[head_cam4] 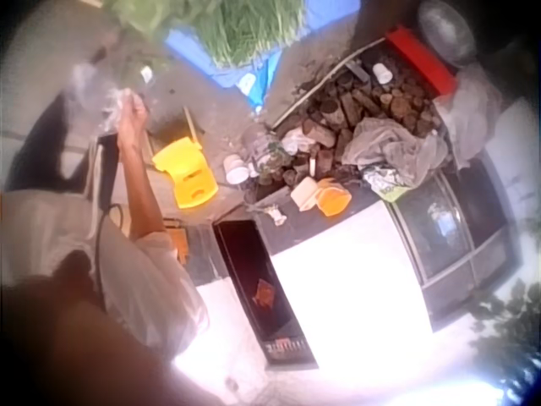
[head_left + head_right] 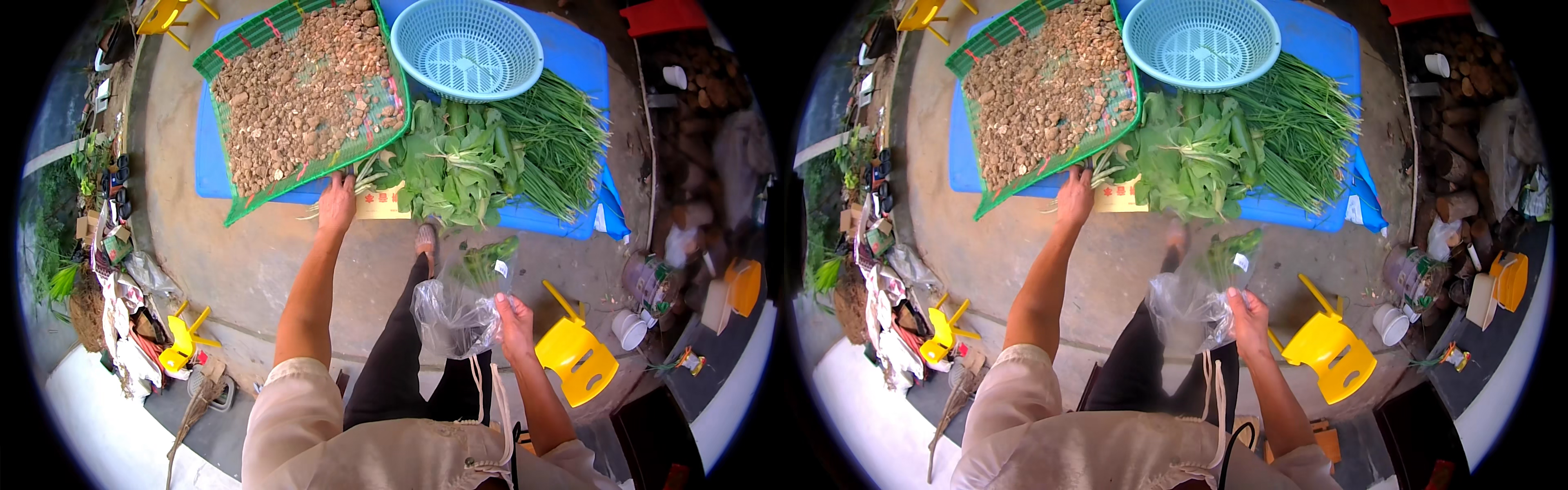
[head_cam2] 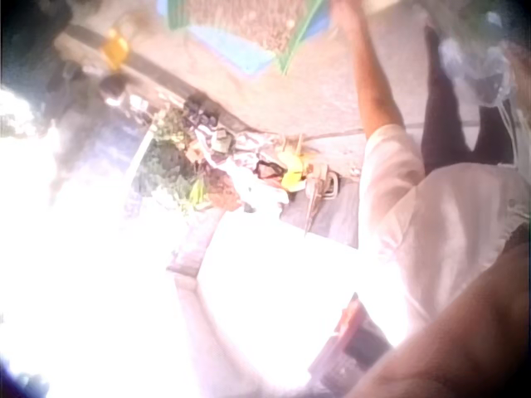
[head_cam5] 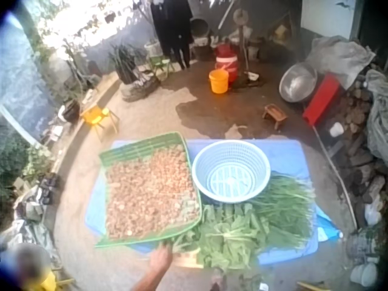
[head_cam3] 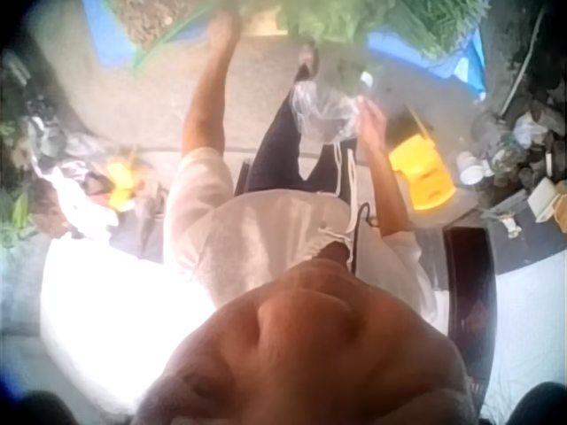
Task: The person sits on the floor sorting green and red chili peppers into a plastic bag. They then stand up, walk to a refrigerator, and place the bag of peppers inside. Finally, they wash a bowl of diced potatoes in a pink strainer under running water.
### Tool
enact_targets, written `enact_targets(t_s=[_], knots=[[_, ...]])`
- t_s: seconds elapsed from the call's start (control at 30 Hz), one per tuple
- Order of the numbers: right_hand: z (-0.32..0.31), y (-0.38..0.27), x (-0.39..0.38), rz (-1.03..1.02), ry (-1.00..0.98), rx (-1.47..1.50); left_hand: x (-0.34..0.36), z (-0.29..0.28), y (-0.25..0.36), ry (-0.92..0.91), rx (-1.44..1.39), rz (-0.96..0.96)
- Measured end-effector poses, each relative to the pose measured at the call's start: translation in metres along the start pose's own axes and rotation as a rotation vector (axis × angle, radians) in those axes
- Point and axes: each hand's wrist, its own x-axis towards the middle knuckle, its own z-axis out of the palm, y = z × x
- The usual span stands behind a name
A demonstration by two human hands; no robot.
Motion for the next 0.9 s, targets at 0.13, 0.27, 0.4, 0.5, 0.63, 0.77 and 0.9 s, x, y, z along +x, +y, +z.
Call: enact_targets(t_s=[0.13, 0.27, 0.4, 0.5, 0.63, 0.77, 0.9], knots=[[0.000, 0.003, 0.001, -0.004, 0.013, -0.009, 0.000, 0.001, -0.010, -0.002, -0.002, -0.072], [0.002, 0.007, 0.002, 0.003, 0.007, -0.039, 0.009, 0.012, -0.021, 0.126, 0.189, -0.021], [0.003, 0.009, 0.002, -0.024, 0.003, 0.000, 0.012, 0.002, -0.012, 0.039, 0.292, -0.022], [0.006, 0.006, 0.000, -0.008, -0.001, -0.012, 0.008, -0.001, -0.015, 0.046, 0.326, 0.031], [0.006, 0.009, 0.003, 0.012, -0.014, -0.039, 0.003, 0.006, -0.036, 0.101, 0.334, 0.142], [0.009, 0.011, 0.007, 0.004, 0.002, -0.040, 0.009, -0.004, -0.048, -0.062, 0.307, 0.278], [0.011, 0.007, 0.005, -0.012, 0.003, -0.046, 0.010, -0.001, -0.056, -0.040, 0.396, 0.364]])
